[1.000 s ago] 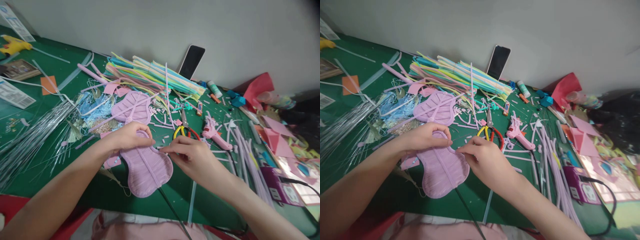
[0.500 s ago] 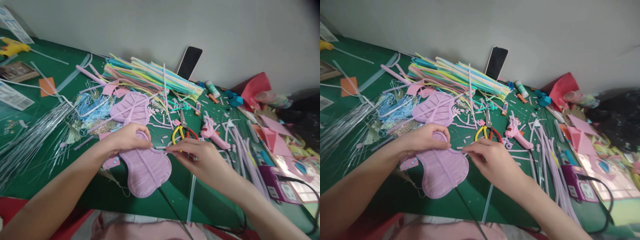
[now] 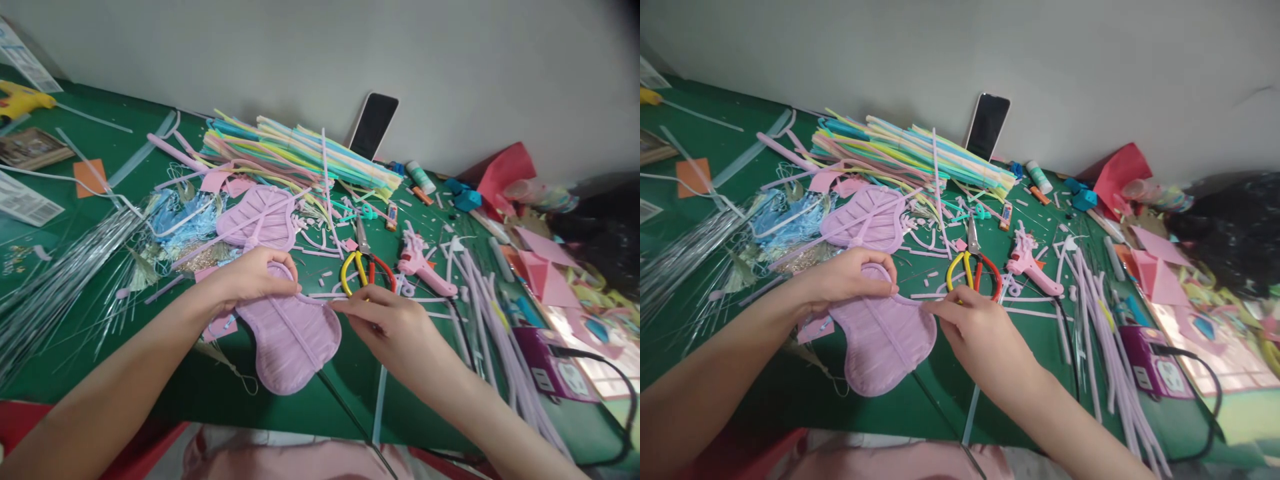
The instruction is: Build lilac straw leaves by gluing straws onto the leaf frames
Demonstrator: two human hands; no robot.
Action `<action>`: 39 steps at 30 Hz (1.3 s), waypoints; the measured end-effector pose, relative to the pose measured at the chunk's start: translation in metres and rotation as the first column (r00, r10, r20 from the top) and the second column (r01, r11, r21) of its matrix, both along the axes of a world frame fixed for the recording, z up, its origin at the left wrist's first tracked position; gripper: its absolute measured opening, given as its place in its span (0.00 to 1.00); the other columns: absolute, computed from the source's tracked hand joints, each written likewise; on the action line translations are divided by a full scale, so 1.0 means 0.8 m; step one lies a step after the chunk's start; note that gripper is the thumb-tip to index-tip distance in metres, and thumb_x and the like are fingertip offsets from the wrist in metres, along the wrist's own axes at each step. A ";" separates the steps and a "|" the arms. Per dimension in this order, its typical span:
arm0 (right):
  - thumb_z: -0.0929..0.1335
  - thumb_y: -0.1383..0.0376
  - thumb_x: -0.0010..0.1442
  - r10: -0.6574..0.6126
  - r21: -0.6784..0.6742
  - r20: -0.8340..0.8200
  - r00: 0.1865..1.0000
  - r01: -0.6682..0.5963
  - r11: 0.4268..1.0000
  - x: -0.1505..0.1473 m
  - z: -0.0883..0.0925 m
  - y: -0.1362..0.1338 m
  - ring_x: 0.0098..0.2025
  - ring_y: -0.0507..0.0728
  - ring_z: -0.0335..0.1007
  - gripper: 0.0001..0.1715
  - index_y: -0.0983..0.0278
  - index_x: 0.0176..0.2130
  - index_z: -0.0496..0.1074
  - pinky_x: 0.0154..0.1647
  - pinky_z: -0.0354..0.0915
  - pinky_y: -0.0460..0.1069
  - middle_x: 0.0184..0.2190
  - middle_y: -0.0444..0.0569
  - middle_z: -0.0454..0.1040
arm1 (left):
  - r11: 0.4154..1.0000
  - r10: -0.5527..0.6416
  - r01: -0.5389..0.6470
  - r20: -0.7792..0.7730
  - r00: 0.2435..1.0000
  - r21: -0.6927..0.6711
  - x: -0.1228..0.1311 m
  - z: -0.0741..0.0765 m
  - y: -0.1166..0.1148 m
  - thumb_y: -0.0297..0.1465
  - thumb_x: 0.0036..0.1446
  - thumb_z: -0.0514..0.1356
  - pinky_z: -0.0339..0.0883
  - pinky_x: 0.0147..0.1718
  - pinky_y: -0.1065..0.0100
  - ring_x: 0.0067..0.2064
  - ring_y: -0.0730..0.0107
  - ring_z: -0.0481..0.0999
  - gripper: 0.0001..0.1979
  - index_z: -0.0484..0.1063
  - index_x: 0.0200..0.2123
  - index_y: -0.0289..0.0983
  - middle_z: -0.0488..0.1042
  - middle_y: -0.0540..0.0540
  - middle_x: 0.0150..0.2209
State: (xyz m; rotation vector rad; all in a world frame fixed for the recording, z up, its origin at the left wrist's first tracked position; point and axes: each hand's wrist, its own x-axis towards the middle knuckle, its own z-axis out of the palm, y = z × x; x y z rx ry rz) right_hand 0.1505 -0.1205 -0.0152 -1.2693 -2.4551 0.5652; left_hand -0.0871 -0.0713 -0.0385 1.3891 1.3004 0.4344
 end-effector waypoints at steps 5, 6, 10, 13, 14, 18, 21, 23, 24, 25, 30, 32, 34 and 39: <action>0.62 0.73 0.64 -0.064 0.123 0.115 0.991 0.049 0.991 0.000 0.007 0.002 0.30 0.53 0.75 0.19 0.59 0.47 0.78 0.29 0.70 0.47 0.37 0.50 0.77 | 0.996 0.086 -0.083 0.117 0.989 -0.033 0.009 0.008 -0.003 0.35 0.43 0.67 0.59 0.32 0.70 0.34 0.66 0.72 0.09 0.73 0.27 0.39 0.74 0.51 0.29; 0.62 0.72 0.64 -0.077 0.161 0.141 0.987 0.054 0.986 0.001 0.010 0.005 0.30 0.53 0.75 0.19 0.59 0.47 0.78 0.28 0.70 0.47 0.37 0.50 0.77 | 0.993 0.113 -0.108 0.132 0.985 -0.045 0.012 0.010 -0.004 0.35 0.43 0.67 0.59 0.32 0.70 0.34 0.66 0.72 0.09 0.73 0.27 0.38 0.75 0.51 0.29; 0.62 0.70 0.65 -0.107 0.264 0.200 0.974 0.051 0.963 0.008 0.025 0.022 0.31 0.55 0.75 0.17 0.62 0.47 0.78 0.29 0.70 0.48 0.37 0.51 0.78 | 0.976 0.213 -0.198 0.209 0.955 -0.093 0.024 0.012 -0.015 0.34 0.45 0.67 0.60 0.32 0.70 0.35 0.67 0.73 0.09 0.70 0.27 0.38 0.75 0.50 0.31; 0.62 0.71 0.66 -0.078 0.252 0.196 0.977 0.027 0.967 0.010 0.029 0.035 0.35 0.55 0.75 0.16 0.63 0.46 0.77 0.31 0.70 0.48 0.39 0.52 0.78 | 0.977 0.205 -0.184 0.250 0.946 -0.105 0.029 0.009 -0.021 0.34 0.47 0.67 0.60 0.33 0.70 0.36 0.67 0.74 0.09 0.69 0.29 0.38 0.74 0.51 0.31; 0.62 0.70 0.66 -0.060 0.237 0.182 0.981 0.015 0.971 0.010 0.028 0.039 0.36 0.55 0.75 0.15 0.63 0.45 0.77 0.33 0.70 0.48 0.39 0.52 0.77 | 0.978 0.194 -0.167 0.245 0.950 -0.127 0.029 0.007 -0.022 0.34 0.47 0.67 0.59 0.32 0.70 0.35 0.68 0.73 0.09 0.70 0.30 0.38 0.75 0.51 0.30; 0.65 0.71 0.63 0.053 0.179 0.115 0.992 -0.073 0.981 0.007 0.015 0.049 0.42 0.57 0.73 0.13 0.62 0.43 0.77 0.41 0.70 0.51 0.38 0.52 0.76 | 0.967 0.124 -0.074 0.193 0.973 -0.245 0.030 0.002 -0.022 0.34 0.47 0.67 0.57 0.28 0.70 0.30 0.69 0.72 0.11 0.76 0.35 0.37 0.75 0.50 0.26; 0.68 0.69 0.61 0.101 0.147 0.114 0.988 -0.118 0.982 0.004 0.007 0.051 0.42 0.57 0.71 0.09 0.62 0.41 0.78 0.42 0.67 0.52 0.36 0.51 0.75 | 0.966 0.117 -0.069 0.180 0.977 -0.249 0.030 -0.001 -0.020 0.35 0.46 0.68 0.60 0.31 0.69 0.32 0.67 0.74 0.11 0.79 0.33 0.36 0.77 0.49 0.26; 0.70 0.66 0.60 0.100 0.131 0.139 0.985 -0.118 0.984 0.001 0.005 0.050 0.41 0.57 0.69 0.06 0.61 0.39 0.79 0.41 0.63 0.52 0.35 0.50 0.75 | 0.968 0.131 -0.084 0.192 0.973 -0.237 0.031 -0.004 -0.019 0.35 0.44 0.69 0.62 0.33 0.68 0.34 0.65 0.75 0.10 0.80 0.31 0.37 0.78 0.48 0.28; 0.71 0.65 0.60 0.092 0.134 0.156 0.983 -0.113 0.985 -0.001 0.005 0.049 0.40 0.57 0.68 0.05 0.61 0.38 0.79 0.40 0.61 0.52 0.34 0.49 0.75 | 0.969 0.135 -0.087 0.199 0.971 -0.232 0.030 -0.005 -0.019 0.35 0.44 0.70 0.63 0.34 0.68 0.35 0.65 0.76 0.10 0.80 0.31 0.37 0.79 0.47 0.29; 0.71 0.64 0.60 0.082 0.143 0.173 0.981 -0.107 0.984 -0.003 0.006 0.048 0.39 0.58 0.68 0.05 0.60 0.37 0.79 0.39 0.59 0.52 0.33 0.48 0.75 | 0.970 0.137 -0.089 0.204 0.969 -0.227 0.030 -0.007 -0.018 0.35 0.43 0.70 0.63 0.35 0.68 0.36 0.64 0.76 0.10 0.80 0.30 0.37 0.79 0.47 0.30; 0.70 0.63 0.61 0.059 0.214 0.216 0.975 -0.106 0.971 -0.011 0.009 0.045 0.37 0.57 0.67 0.07 0.61 0.33 0.78 0.37 0.51 0.53 0.31 0.48 0.74 | 0.970 0.148 -0.094 0.234 0.961 -0.225 0.029 -0.010 -0.018 0.33 0.45 0.69 0.65 0.39 0.68 0.37 0.66 0.76 0.06 0.81 0.29 0.39 0.80 0.48 0.31; 0.70 0.62 0.62 0.047 0.225 0.224 0.974 -0.099 0.969 -0.013 0.008 0.044 0.37 0.57 0.67 0.08 0.62 0.32 0.78 0.37 0.51 0.53 0.30 0.48 0.74 | 0.970 0.150 -0.099 0.229 0.962 -0.220 0.030 -0.009 -0.017 0.33 0.46 0.69 0.65 0.39 0.68 0.37 0.66 0.76 0.05 0.81 0.28 0.39 0.80 0.49 0.30; 0.70 0.63 0.62 0.030 0.222 0.224 0.974 -0.081 0.972 -0.013 0.007 0.043 0.37 0.57 0.68 0.08 0.62 0.32 0.77 0.38 0.51 0.53 0.30 0.48 0.74 | 0.971 0.151 -0.103 0.220 0.964 -0.215 0.031 -0.009 -0.018 0.33 0.46 0.69 0.65 0.37 0.69 0.36 0.67 0.76 0.05 0.81 0.28 0.38 0.80 0.49 0.29; 0.72 0.65 0.58 -0.032 0.203 0.182 0.983 -0.005 0.979 -0.016 0.000 0.039 0.39 0.59 0.70 0.03 0.62 0.31 0.76 0.41 0.51 0.53 0.31 0.46 0.75 | 0.969 0.163 -0.117 0.207 0.965 -0.217 0.032 -0.011 -0.018 0.34 0.45 0.70 0.63 0.33 0.70 0.34 0.68 0.75 0.08 0.80 0.29 0.37 0.80 0.48 0.28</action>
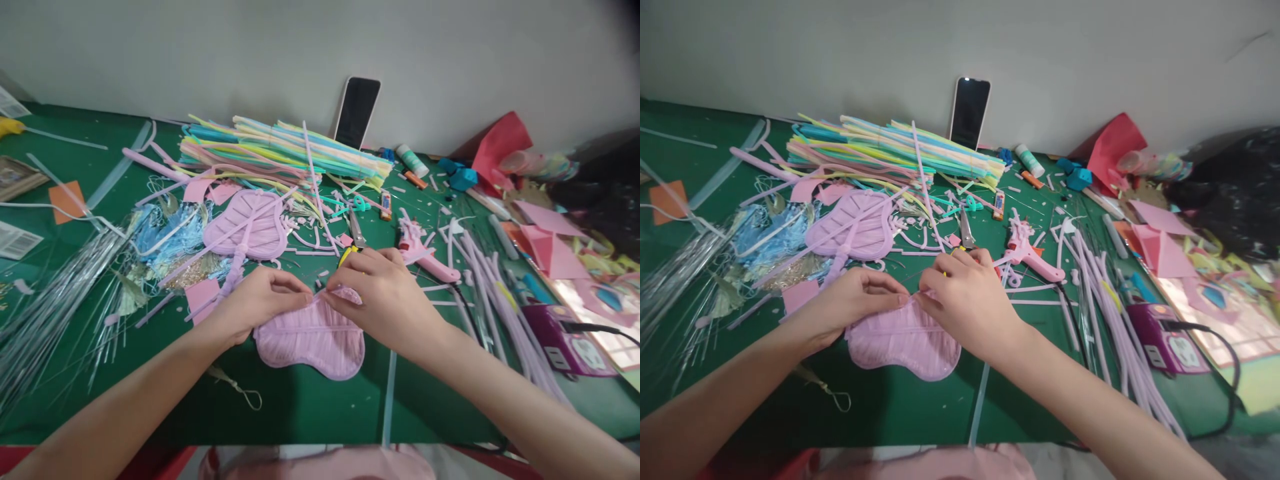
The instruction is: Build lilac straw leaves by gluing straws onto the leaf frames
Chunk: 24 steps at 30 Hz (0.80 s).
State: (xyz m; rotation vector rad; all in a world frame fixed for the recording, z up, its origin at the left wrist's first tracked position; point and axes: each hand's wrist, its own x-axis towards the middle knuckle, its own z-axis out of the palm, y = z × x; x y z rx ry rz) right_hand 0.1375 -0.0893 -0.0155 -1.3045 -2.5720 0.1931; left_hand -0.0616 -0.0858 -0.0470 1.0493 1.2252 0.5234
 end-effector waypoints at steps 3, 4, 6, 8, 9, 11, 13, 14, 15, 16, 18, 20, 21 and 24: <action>0.73 0.66 0.57 -0.051 0.021 -0.005 0.999 0.051 0.998 -0.004 -0.004 -0.002 0.37 0.59 0.70 0.04 0.63 0.30 0.76 0.40 0.51 0.53 0.30 0.45 0.75 | 1.000 0.000 0.000 -0.006 1.000 0.011 0.001 -0.001 0.000 0.33 0.44 0.70 0.63 0.33 0.71 0.34 0.68 0.75 0.08 0.81 0.29 0.36 0.80 0.47 0.29; 0.73 0.66 0.56 -0.062 0.023 -0.004 0.998 0.062 0.998 -0.005 -0.004 -0.002 0.37 0.59 0.71 0.04 0.63 0.29 0.76 0.40 0.51 0.53 0.29 0.45 0.75 | 1.000 0.000 0.000 -0.011 1.000 0.014 0.001 -0.002 0.000 0.33 0.45 0.70 0.63 0.33 0.70 0.35 0.67 0.76 0.08 0.81 0.29 0.36 0.80 0.46 0.29; 0.73 0.66 0.57 -0.077 0.005 -0.007 0.997 0.077 0.997 -0.007 -0.005 -0.002 0.36 0.58 0.71 0.05 0.63 0.29 0.75 0.39 0.51 0.53 0.29 0.45 0.74 | 1.000 0.002 -0.002 -0.023 1.000 0.020 0.001 -0.002 -0.001 0.33 0.45 0.69 0.64 0.34 0.70 0.35 0.67 0.76 0.08 0.81 0.29 0.36 0.81 0.46 0.29; 0.73 0.66 0.57 -0.091 -0.030 -0.011 0.996 0.090 0.995 -0.009 -0.004 -0.002 0.36 0.58 0.72 0.04 0.63 0.30 0.76 0.37 0.51 0.52 0.29 0.45 0.75 | 0.999 -0.002 0.003 -0.026 1.000 0.033 0.000 -0.002 -0.001 0.34 0.46 0.69 0.64 0.34 0.70 0.35 0.66 0.77 0.08 0.81 0.29 0.36 0.81 0.46 0.30; 0.72 0.66 0.57 -0.099 -0.050 -0.009 0.995 0.098 0.994 -0.009 -0.004 -0.001 0.36 0.58 0.72 0.04 0.64 0.31 0.76 0.37 0.51 0.52 0.29 0.46 0.75 | 0.999 -0.008 0.009 -0.023 1.000 0.043 -0.001 -0.002 -0.001 0.34 0.46 0.69 0.64 0.34 0.70 0.36 0.66 0.77 0.08 0.81 0.29 0.36 0.81 0.46 0.30; 0.72 0.65 0.58 -0.119 -0.082 -0.005 0.993 0.119 0.990 -0.010 -0.003 -0.001 0.36 0.58 0.72 0.04 0.64 0.31 0.76 0.36 0.52 0.52 0.30 0.46 0.75 | 0.997 -0.023 0.025 -0.022 0.999 0.072 -0.001 -0.003 -0.001 0.36 0.46 0.69 0.65 0.34 0.70 0.36 0.65 0.78 0.09 0.81 0.30 0.36 0.82 0.46 0.31; 0.72 0.65 0.58 -0.131 -0.115 -0.014 0.991 0.128 0.985 -0.011 -0.002 0.000 0.36 0.58 0.72 0.04 0.64 0.32 0.77 0.36 0.53 0.52 0.31 0.47 0.75 | 0.994 -0.035 0.038 -0.032 0.999 0.102 -0.002 -0.004 -0.001 0.36 0.47 0.69 0.66 0.35 0.69 0.37 0.63 0.78 0.10 0.81 0.32 0.37 0.82 0.46 0.32; 0.71 0.65 0.58 -0.132 -0.132 -0.029 0.991 0.127 0.983 -0.010 -0.002 0.001 0.36 0.58 0.72 0.04 0.64 0.33 0.77 0.36 0.55 0.52 0.31 0.48 0.75 | 0.992 -0.038 0.043 -0.040 0.998 0.115 -0.001 -0.004 -0.001 0.36 0.47 0.69 0.67 0.36 0.69 0.38 0.63 0.79 0.10 0.81 0.32 0.37 0.83 0.46 0.32; 0.71 0.66 0.58 -0.129 -0.151 -0.050 0.990 0.121 0.981 -0.010 -0.002 0.001 0.36 0.58 0.72 0.03 0.64 0.34 0.77 0.36 0.57 0.52 0.32 0.48 0.75 | 0.991 -0.038 0.044 -0.051 0.998 0.126 -0.001 -0.005 -0.001 0.36 0.48 0.68 0.67 0.36 0.69 0.38 0.63 0.79 0.09 0.81 0.31 0.37 0.83 0.46 0.33; 0.71 0.68 0.59 -0.126 -0.168 -0.076 0.989 0.112 0.979 -0.008 -0.001 0.002 0.36 0.57 0.72 0.03 0.65 0.34 0.77 0.37 0.59 0.51 0.32 0.48 0.75 | 0.990 -0.036 0.044 -0.060 0.998 0.134 -0.001 -0.005 -0.001 0.35 0.48 0.68 0.67 0.36 0.69 0.38 0.63 0.79 0.08 0.81 0.31 0.37 0.83 0.46 0.32; 0.70 0.71 0.59 -0.121 -0.189 -0.125 0.985 0.096 0.977 -0.003 0.000 0.003 0.36 0.56 0.72 0.04 0.66 0.35 0.77 0.37 0.62 0.50 0.33 0.49 0.76 | 0.989 -0.030 0.042 -0.084 0.996 0.143 0.000 -0.005 -0.001 0.34 0.48 0.68 0.67 0.36 0.69 0.37 0.64 0.79 0.07 0.81 0.30 0.37 0.83 0.47 0.32; 0.68 0.73 0.59 -0.119 -0.190 -0.139 0.983 0.091 0.977 0.004 0.003 0.004 0.36 0.54 0.73 0.06 0.66 0.36 0.76 0.36 0.63 0.48 0.34 0.48 0.76 | 0.988 -0.026 0.042 -0.111 0.993 0.148 0.000 -0.005 -0.001 0.34 0.48 0.68 0.67 0.35 0.70 0.37 0.64 0.80 0.06 0.81 0.30 0.37 0.83 0.48 0.31; 0.68 0.73 0.59 -0.121 -0.184 -0.128 0.984 0.096 0.978 0.008 0.005 0.005 0.35 0.54 0.73 0.07 0.65 0.35 0.76 0.35 0.63 0.48 0.34 0.47 0.76 | 0.988 -0.024 0.043 -0.122 0.992 0.151 0.000 -0.004 -0.001 0.34 0.48 0.68 0.67 0.34 0.70 0.36 0.64 0.80 0.06 0.81 0.30 0.38 0.83 0.48 0.31; 0.69 0.71 0.60 -0.147 -0.146 -0.062 0.987 0.136 0.980 0.019 0.008 0.007 0.34 0.55 0.73 0.05 0.64 0.34 0.77 0.34 0.64 0.49 0.33 0.46 0.77 | 0.987 -0.021 0.042 -0.137 0.990 0.155 0.000 -0.004 0.000 0.34 0.48 0.68 0.67 0.33 0.70 0.35 0.64 0.79 0.07 0.81 0.30 0.37 0.83 0.47 0.31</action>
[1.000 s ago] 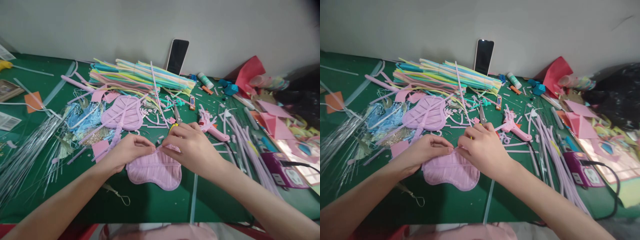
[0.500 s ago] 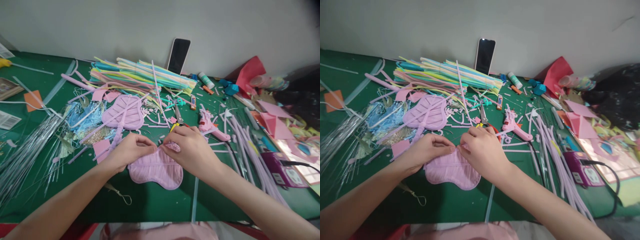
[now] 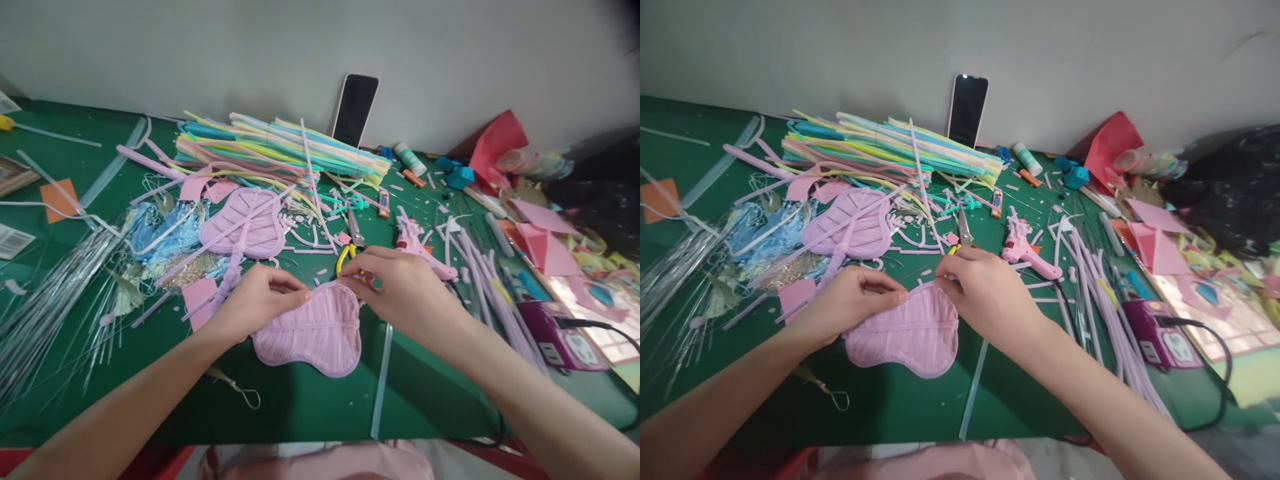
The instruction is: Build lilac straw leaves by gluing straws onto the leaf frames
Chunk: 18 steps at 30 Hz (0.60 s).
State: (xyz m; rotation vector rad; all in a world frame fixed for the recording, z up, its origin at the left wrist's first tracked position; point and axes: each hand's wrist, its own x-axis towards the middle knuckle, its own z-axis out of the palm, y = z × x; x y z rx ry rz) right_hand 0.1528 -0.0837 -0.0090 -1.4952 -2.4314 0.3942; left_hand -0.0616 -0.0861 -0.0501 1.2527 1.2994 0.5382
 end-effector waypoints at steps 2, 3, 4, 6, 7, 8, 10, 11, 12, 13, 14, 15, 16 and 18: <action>0.70 0.68 0.60 -0.027 0.024 0.039 0.999 0.026 0.999 0.003 0.001 0.000 0.34 0.55 0.74 0.04 0.63 0.34 0.77 0.34 0.64 0.49 0.33 0.46 0.77 | 1.000 0.000 0.000 0.000 1.000 -0.002 -0.001 -0.001 0.000 0.34 0.48 0.68 0.67 0.33 0.69 0.35 0.64 0.79 0.07 0.81 0.29 0.37 0.83 0.47 0.30; 0.70 0.68 0.60 -0.037 0.032 0.052 0.998 0.035 0.999 0.003 0.001 0.000 0.34 0.55 0.74 0.04 0.64 0.34 0.77 0.34 0.64 0.49 0.33 0.47 0.77 | 1.000 -0.004 0.004 0.001 1.000 -0.001 -0.001 -0.001 0.000 0.34 0.48 0.68 0.66 0.32 0.69 0.35 0.64 0.79 0.07 0.81 0.29 0.37 0.83 0.47 0.30; 0.70 0.68 0.60 -0.046 0.034 0.061 0.997 0.044 0.998 0.002 0.001 -0.001 0.34 0.55 0.74 0.04 0.64 0.34 0.77 0.33 0.64 0.49 0.33 0.47 0.77 | 1.000 -0.011 0.011 0.001 1.000 0.001 -0.002 -0.002 0.001 0.35 0.48 0.68 0.66 0.32 0.70 0.35 0.64 0.79 0.07 0.81 0.29 0.37 0.82 0.47 0.30; 0.69 0.68 0.60 -0.062 0.027 0.071 0.995 0.061 0.998 -0.002 0.001 -0.003 0.32 0.55 0.73 0.05 0.64 0.33 0.76 0.32 0.63 0.49 0.32 0.47 0.77 | 0.999 -0.031 0.031 -0.003 1.000 0.011 -0.003 -0.003 0.001 0.35 0.49 0.67 0.65 0.31 0.70 0.34 0.65 0.78 0.07 0.81 0.30 0.37 0.82 0.47 0.29; 0.69 0.68 0.61 -0.068 0.021 0.076 0.995 0.067 0.998 -0.004 0.001 -0.004 0.31 0.54 0.73 0.06 0.64 0.32 0.76 0.31 0.63 0.49 0.32 0.47 0.77 | 0.999 -0.042 0.042 -0.011 0.999 0.016 -0.004 -0.004 0.001 0.35 0.49 0.67 0.64 0.30 0.70 0.33 0.66 0.78 0.07 0.81 0.31 0.38 0.81 0.48 0.29; 0.69 0.68 0.60 -0.073 0.017 0.079 0.994 0.072 0.997 -0.006 0.001 -0.005 0.30 0.54 0.72 0.06 0.64 0.32 0.76 0.30 0.63 0.48 0.31 0.47 0.76 | 0.998 -0.053 0.053 -0.020 0.998 0.022 -0.004 -0.004 0.002 0.35 0.49 0.67 0.64 0.29 0.71 0.33 0.66 0.77 0.08 0.81 0.32 0.38 0.81 0.48 0.29; 0.69 0.68 0.60 -0.076 0.015 0.075 0.994 0.075 0.997 -0.010 0.000 -0.007 0.29 0.53 0.71 0.06 0.64 0.32 0.76 0.30 0.62 0.49 0.31 0.47 0.76 | 0.996 -0.079 0.080 -0.033 0.996 0.040 -0.005 -0.004 0.002 0.37 0.50 0.67 0.63 0.29 0.71 0.33 0.67 0.77 0.09 0.82 0.34 0.40 0.82 0.49 0.30; 0.69 0.68 0.60 -0.075 0.020 0.067 0.995 0.074 0.997 -0.011 -0.001 -0.007 0.29 0.53 0.71 0.06 0.64 0.32 0.77 0.29 0.62 0.49 0.31 0.47 0.76 | 0.995 -0.091 0.093 -0.032 0.995 0.048 -0.005 -0.004 0.003 0.38 0.50 0.67 0.64 0.30 0.70 0.34 0.66 0.77 0.09 0.82 0.33 0.40 0.82 0.49 0.31; 0.69 0.69 0.60 -0.072 0.026 0.054 0.996 0.071 0.997 -0.011 -0.001 -0.008 0.29 0.53 0.71 0.06 0.64 0.32 0.77 0.29 0.62 0.49 0.31 0.47 0.76 | 0.993 -0.101 0.102 -0.026 0.995 0.052 -0.006 -0.004 0.003 0.38 0.50 0.67 0.64 0.31 0.70 0.34 0.66 0.77 0.09 0.82 0.32 0.40 0.82 0.49 0.31; 0.69 0.69 0.60 -0.069 0.033 0.037 0.997 0.068 0.997 -0.011 -0.003 -0.009 0.29 0.53 0.71 0.06 0.65 0.32 0.77 0.29 0.62 0.48 0.31 0.48 0.76 | 0.993 -0.108 0.108 -0.017 0.994 0.053 -0.006 -0.005 0.003 0.38 0.50 0.67 0.65 0.32 0.70 0.35 0.66 0.77 0.09 0.82 0.31 0.39 0.82 0.49 0.32; 0.69 0.69 0.60 -0.066 0.038 0.018 0.998 0.065 0.997 -0.010 -0.004 -0.009 0.28 0.53 0.71 0.05 0.65 0.32 0.77 0.29 0.63 0.48 0.31 0.48 0.76 | 0.993 -0.109 0.110 -0.010 0.994 0.049 -0.007 -0.005 0.004 0.38 0.51 0.67 0.65 0.33 0.70 0.36 0.66 0.77 0.09 0.82 0.31 0.39 0.82 0.49 0.32; 0.69 0.70 0.59 -0.063 0.044 -0.002 0.998 0.063 0.997 -0.009 -0.005 -0.009 0.28 0.53 0.71 0.04 0.65 0.33 0.77 0.29 0.63 0.48 0.31 0.48 0.76 | 0.993 -0.107 0.107 -0.005 0.994 0.042 -0.007 -0.005 0.004 0.38 0.51 0.67 0.65 0.33 0.70 0.36 0.65 0.77 0.09 0.82 0.30 0.39 0.82 0.49 0.32; 0.70 0.70 0.59 -0.057 0.048 -0.024 0.998 0.058 0.997 -0.008 -0.006 -0.010 0.28 0.53 0.71 0.04 0.65 0.35 0.77 0.30 0.64 0.48 0.32 0.48 0.77 | 0.994 -0.102 0.102 -0.002 0.995 0.035 -0.007 -0.005 0.005 0.38 0.51 0.67 0.65 0.33 0.69 0.36 0.65 0.77 0.09 0.82 0.31 0.39 0.82 0.49 0.31; 0.69 0.72 0.60 -0.030 0.051 -0.075 0.997 0.034 0.998 -0.006 -0.009 -0.011 0.29 0.52 0.72 0.07 0.64 0.38 0.78 0.32 0.65 0.47 0.34 0.47 0.77 | 0.995 -0.099 0.099 0.001 0.995 0.025 -0.008 -0.005 0.005 0.39 0.50 0.67 0.65 0.33 0.69 0.36 0.64 0.77 0.10 0.82 0.31 0.39 0.82 0.48 0.32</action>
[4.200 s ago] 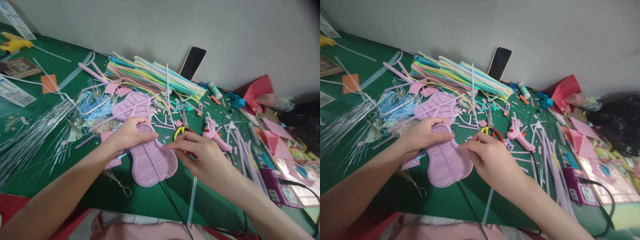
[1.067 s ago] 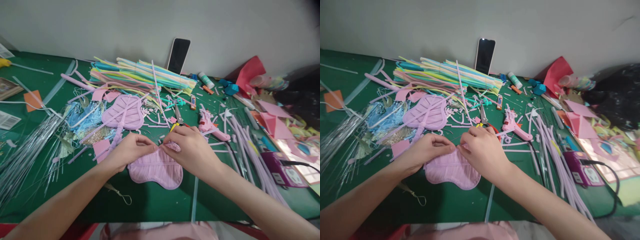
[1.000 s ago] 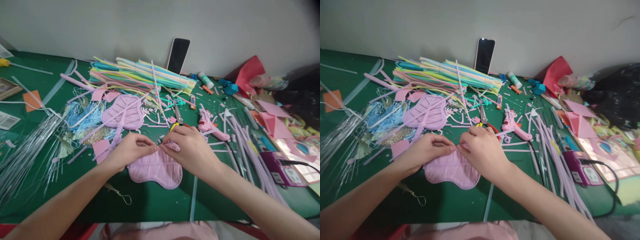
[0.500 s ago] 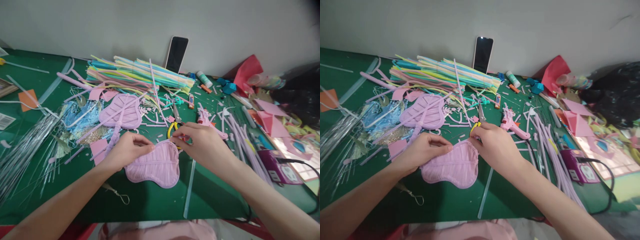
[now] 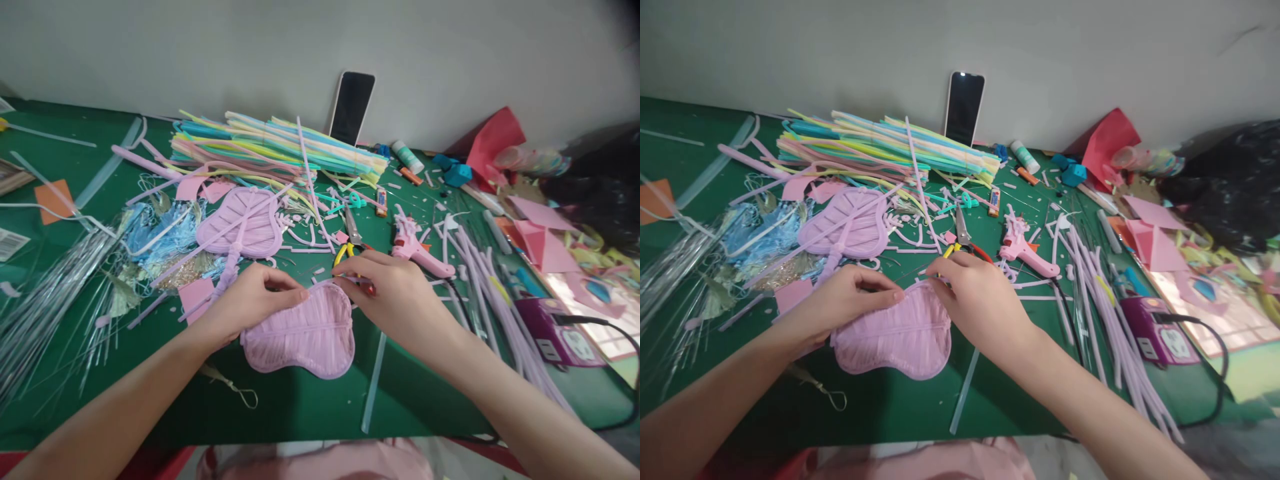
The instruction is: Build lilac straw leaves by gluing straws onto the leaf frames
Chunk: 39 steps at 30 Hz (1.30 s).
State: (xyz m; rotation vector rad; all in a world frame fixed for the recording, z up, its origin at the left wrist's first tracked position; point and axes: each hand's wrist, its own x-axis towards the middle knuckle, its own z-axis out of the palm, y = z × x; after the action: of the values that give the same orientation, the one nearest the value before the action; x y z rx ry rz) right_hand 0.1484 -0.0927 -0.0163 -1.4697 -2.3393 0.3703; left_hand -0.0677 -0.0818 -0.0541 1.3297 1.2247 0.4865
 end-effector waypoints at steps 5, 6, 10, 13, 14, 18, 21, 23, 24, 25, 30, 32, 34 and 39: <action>0.66 0.75 0.60 0.036 -0.015 -0.080 0.996 -0.037 0.999 0.004 -0.004 -0.006 0.30 0.51 0.72 0.13 0.61 0.38 0.78 0.32 0.66 0.45 0.34 0.46 0.77 | 1.000 0.005 -0.005 0.016 1.000 -0.011 0.001 0.000 0.000 0.39 0.50 0.67 0.66 0.34 0.68 0.37 0.63 0.78 0.10 0.82 0.30 0.38 0.82 0.47 0.32; 0.66 0.75 0.60 0.028 -0.025 -0.081 0.996 -0.030 0.999 0.004 -0.005 -0.008 0.30 0.51 0.72 0.13 0.61 0.38 0.78 0.31 0.66 0.45 0.34 0.46 0.77 | 1.000 0.009 -0.009 0.020 1.000 -0.012 0.001 0.001 0.000 0.39 0.50 0.67 0.66 0.34 0.68 0.37 0.63 0.78 0.10 0.82 0.30 0.39 0.82 0.47 0.32; 0.65 0.75 0.60 0.003 -0.036 -0.092 0.996 -0.007 0.999 0.002 -0.011 -0.012 0.32 0.52 0.73 0.14 0.62 0.39 0.79 0.34 0.67 0.46 0.35 0.48 0.77 | 1.000 0.019 -0.019 0.014 1.000 -0.019 0.001 0.002 -0.001 0.39 0.50 0.67 0.66 0.36 0.67 0.38 0.62 0.78 0.09 0.82 0.30 0.39 0.82 0.47 0.32; 0.65 0.74 0.61 -0.021 -0.008 -0.106 0.994 0.021 1.000 0.001 -0.019 -0.014 0.34 0.53 0.74 0.14 0.62 0.39 0.79 0.35 0.68 0.47 0.36 0.49 0.77 | 0.999 0.025 -0.024 0.014 1.000 -0.021 0.001 0.002 -0.001 0.38 0.51 0.67 0.67 0.37 0.67 0.38 0.62 0.78 0.08 0.82 0.30 0.39 0.82 0.47 0.32; 0.65 0.74 0.61 -0.029 -0.005 -0.108 0.994 0.029 1.000 0.001 -0.021 -0.015 0.34 0.53 0.74 0.14 0.61 0.39 0.79 0.35 0.69 0.48 0.36 0.49 0.77 | 0.999 0.028 -0.028 0.018 0.999 -0.024 0.002 0.003 -0.001 0.37 0.51 0.67 0.67 0.37 0.67 0.38 0.63 0.78 0.08 0.82 0.30 0.39 0.82 0.48 0.32; 0.64 0.75 0.61 -0.050 -0.022 -0.109 0.993 0.048 0.999 0.000 -0.025 -0.017 0.35 0.53 0.74 0.15 0.62 0.40 0.79 0.37 0.69 0.48 0.37 0.49 0.77 | 0.999 0.042 -0.041 0.028 0.999 -0.034 0.002 0.004 -0.002 0.36 0.51 0.67 0.67 0.39 0.68 0.38 0.64 0.77 0.07 0.81 0.29 0.39 0.82 0.48 0.32; 0.64 0.74 0.62 -0.052 -0.024 -0.115 0.992 0.050 0.998 -0.002 -0.026 -0.019 0.35 0.53 0.74 0.15 0.62 0.40 0.79 0.36 0.70 0.48 0.36 0.50 0.76 | 0.999 0.044 -0.043 0.025 0.999 -0.033 0.002 0.004 -0.003 0.35 0.51 0.67 0.67 0.39 0.68 0.38 0.64 0.77 0.07 0.81 0.30 0.39 0.81 0.49 0.32; 0.63 0.75 0.62 -0.040 -0.013 -0.124 0.991 0.039 0.999 -0.003 -0.026 -0.020 0.34 0.54 0.74 0.16 0.64 0.40 0.79 0.36 0.70 0.48 0.37 0.51 0.76 | 0.998 0.047 -0.046 0.023 0.999 -0.030 0.003 0.005 -0.004 0.35 0.51 0.67 0.66 0.39 0.68 0.38 0.64 0.77 0.07 0.81 0.30 0.38 0.81 0.49 0.32; 0.63 0.75 0.62 -0.033 -0.002 -0.127 0.991 0.033 0.999 -0.003 -0.027 -0.021 0.34 0.54 0.74 0.16 0.64 0.40 0.79 0.36 0.70 0.49 0.37 0.52 0.75 | 0.999 0.048 -0.047 0.021 0.999 -0.027 0.003 0.005 -0.004 0.35 0.51 0.67 0.66 0.39 0.68 0.38 0.64 0.77 0.07 0.81 0.30 0.38 0.81 0.49 0.32; 0.63 0.75 0.62 -0.025 0.011 -0.126 0.992 0.027 1.000 -0.003 -0.027 -0.022 0.34 0.54 0.74 0.16 0.65 0.41 0.79 0.36 0.70 0.49 0.37 0.53 0.75 | 0.999 0.046 -0.045 0.020 0.999 -0.024 0.003 0.005 -0.004 0.36 0.51 0.67 0.66 0.39 0.68 0.38 0.65 0.77 0.07 0.81 0.30 0.38 0.81 0.49 0.32; 0.61 0.76 0.62 -0.017 0.026 -0.066 0.998 0.019 0.999 -0.003 -0.030 -0.026 0.36 0.55 0.74 0.19 0.64 0.43 0.78 0.37 0.71 0.50 0.38 0.53 0.74 | 0.999 0.048 -0.047 0.011 0.999 -0.024 0.004 0.004 -0.004 0.37 0.51 0.67 0.66 0.39 0.68 0.38 0.64 0.76 0.08 0.81 0.30 0.38 0.81 0.48 0.32; 0.61 0.76 0.61 -0.016 0.028 -0.061 0.998 0.018 0.999 -0.002 -0.031 -0.026 0.36 0.55 0.74 0.20 0.64 0.43 0.78 0.37 0.72 0.50 0.38 0.53 0.74 | 0.998 0.051 -0.051 0.009 0.999 -0.031 0.004 0.004 -0.004 0.37 0.50 0.67 0.66 0.39 0.68 0.39 0.64 0.76 0.08 0.81 0.30 0.38 0.81 0.48 0.33; 0.61 0.76 0.61 -0.015 0.038 -0.061 0.998 0.017 0.999 -0.002 -0.032 -0.025 0.37 0.55 0.74 0.20 0.64 0.43 0.78 0.37 0.72 0.50 0.38 0.54 0.75 | 0.998 0.051 -0.050 0.013 0.999 -0.033 0.003 0.004 -0.004 0.37 0.50 0.67 0.66 0.39 0.68 0.39 0.64 0.76 0.08 0.81 0.30 0.38 0.81 0.48 0.33; 0.61 0.77 0.60 0.006 0.094 -0.033 0.999 -0.003 0.996 -0.005 -0.028 -0.025 0.36 0.55 0.74 0.20 0.64 0.44 0.78 0.36 0.73 0.50 0.39 0.54 0.75 | 0.999 0.048 -0.048 0.009 0.999 0.001 0.001 0.009 -0.006 0.38 0.50 0.66 0.66 0.37 0.68 0.37 0.64 0.75 0.09 0.80 0.30 0.38 0.80 0.48 0.32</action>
State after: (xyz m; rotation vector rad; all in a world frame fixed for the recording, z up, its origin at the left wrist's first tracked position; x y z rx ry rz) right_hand 0.1447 -0.1128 -0.0385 -1.4047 -2.3014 0.2795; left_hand -0.0668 -0.0864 -0.0471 1.2999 1.2512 0.5266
